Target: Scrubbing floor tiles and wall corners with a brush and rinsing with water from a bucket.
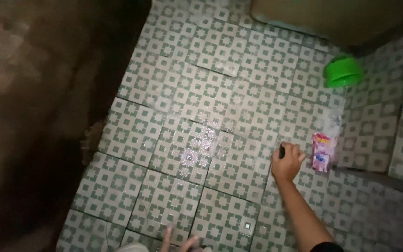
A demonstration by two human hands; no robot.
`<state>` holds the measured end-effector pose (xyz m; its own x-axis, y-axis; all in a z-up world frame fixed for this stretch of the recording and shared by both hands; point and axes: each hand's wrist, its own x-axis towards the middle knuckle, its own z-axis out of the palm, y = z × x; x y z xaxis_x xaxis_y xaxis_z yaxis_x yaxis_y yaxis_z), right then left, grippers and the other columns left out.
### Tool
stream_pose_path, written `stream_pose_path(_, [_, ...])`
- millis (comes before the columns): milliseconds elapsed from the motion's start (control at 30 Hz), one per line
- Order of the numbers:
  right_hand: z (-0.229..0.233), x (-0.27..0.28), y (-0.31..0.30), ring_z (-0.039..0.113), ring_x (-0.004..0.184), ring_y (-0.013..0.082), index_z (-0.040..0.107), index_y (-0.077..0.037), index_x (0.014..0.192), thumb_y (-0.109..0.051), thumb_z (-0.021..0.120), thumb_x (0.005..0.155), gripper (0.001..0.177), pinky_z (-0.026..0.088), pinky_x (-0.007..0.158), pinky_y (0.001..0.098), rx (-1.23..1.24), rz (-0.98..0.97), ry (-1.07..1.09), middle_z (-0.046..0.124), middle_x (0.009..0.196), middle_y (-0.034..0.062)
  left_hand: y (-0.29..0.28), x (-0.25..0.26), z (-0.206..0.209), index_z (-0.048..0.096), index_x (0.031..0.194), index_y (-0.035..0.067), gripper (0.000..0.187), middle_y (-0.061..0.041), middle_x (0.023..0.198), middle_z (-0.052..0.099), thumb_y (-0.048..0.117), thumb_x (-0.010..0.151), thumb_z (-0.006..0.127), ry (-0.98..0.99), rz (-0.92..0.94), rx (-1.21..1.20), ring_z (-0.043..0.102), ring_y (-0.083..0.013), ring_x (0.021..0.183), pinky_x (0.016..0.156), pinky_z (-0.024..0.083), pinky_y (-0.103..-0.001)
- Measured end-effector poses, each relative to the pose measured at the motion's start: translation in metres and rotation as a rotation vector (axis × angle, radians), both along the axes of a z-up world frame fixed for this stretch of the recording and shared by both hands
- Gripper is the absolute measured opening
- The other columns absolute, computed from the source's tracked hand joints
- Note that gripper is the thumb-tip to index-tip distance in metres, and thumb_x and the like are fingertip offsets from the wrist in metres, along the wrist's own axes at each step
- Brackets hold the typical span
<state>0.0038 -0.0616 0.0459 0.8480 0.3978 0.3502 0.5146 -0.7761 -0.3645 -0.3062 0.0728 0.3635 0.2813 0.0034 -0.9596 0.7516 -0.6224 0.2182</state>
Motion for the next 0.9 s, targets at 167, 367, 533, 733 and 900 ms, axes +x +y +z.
stream_pose_path(167, [-0.001, 0.005, 0.006, 0.048, 0.1, 0.0344, 0.073, -0.01, 0.112, -0.017, 0.067, 0.091, 0.023, 0.047, 0.072, 0.0458, 0.021, -0.007, -0.045, 0.064, 0.104, 0.0084, 0.168, -0.089, -0.037, 0.014, 0.162, 0.036, 0.076, 0.0, 0.174, -0.018, 0.031, 0.104, 0.061, 0.064, -0.312, 0.243, -0.023, -0.0541, 0.155, 0.127, -0.012, -0.073])
stream_pose_path(367, [0.147, -0.087, 0.058, 0.056, 0.101, 0.0239, 0.061, -0.014, 0.112, -0.014, 0.059, 0.096, 0.016, 0.052, 0.084, 0.0365, -0.092, -0.118, 0.696, 0.055, 0.12, 0.0104, 0.146, -0.054, -0.053, 0.019, 0.161, 0.031, 0.092, 0.005, 0.175, -0.006, 0.044, 0.093, 0.08, -0.098, -0.12, 0.19, -0.011, -0.0218, 0.163, 0.13, -0.007, -0.063])
stream_pose_path(533, [0.093, -0.122, -0.007, 0.056, 0.116, 0.0254, 0.065, -0.024, 0.119, -0.028, 0.058, 0.095, 0.025, 0.054, 0.095, 0.0406, -0.372, 0.174, 0.737, 0.057, 0.129, 0.006, 0.12, 0.024, -0.123, 0.023, 0.161, 0.021, 0.073, -0.003, 0.171, 0.008, 0.014, 0.097, 0.058, -0.652, 0.072, 0.487, 0.003, -0.0284, 0.156, 0.126, 0.0, -0.054])
stream_pose_path(733, [-0.007, 0.005, 0.009, 0.063, 0.112, 0.0331, 0.071, -0.009, 0.106, -0.017, 0.07, 0.096, 0.013, 0.038, 0.107, 0.0495, -0.199, -0.012, 0.107, 0.07, 0.106, 0.0135, 0.072, 0.095, -0.205, 0.024, 0.163, 0.004, 0.07, -0.013, 0.172, 0.018, 0.023, 0.102, 0.053, -0.784, -0.12, 0.578, 0.012, -0.0264, 0.16, 0.128, 0.009, -0.052])
stream_pose_path(900, [0.05, -0.096, -0.036, 0.059, 0.111, 0.033, 0.069, -0.014, 0.101, -0.025, 0.07, 0.088, 0.017, 0.046, 0.099, 0.0478, -0.161, 0.169, 0.411, 0.065, 0.106, 0.0087, 0.038, 0.121, -0.219, 0.02, 0.164, 0.002, 0.065, -0.015, 0.172, 0.017, 0.025, 0.107, 0.044, -0.876, 0.044, 0.552, 0.012, -0.0284, 0.16, 0.128, 0.008, -0.05])
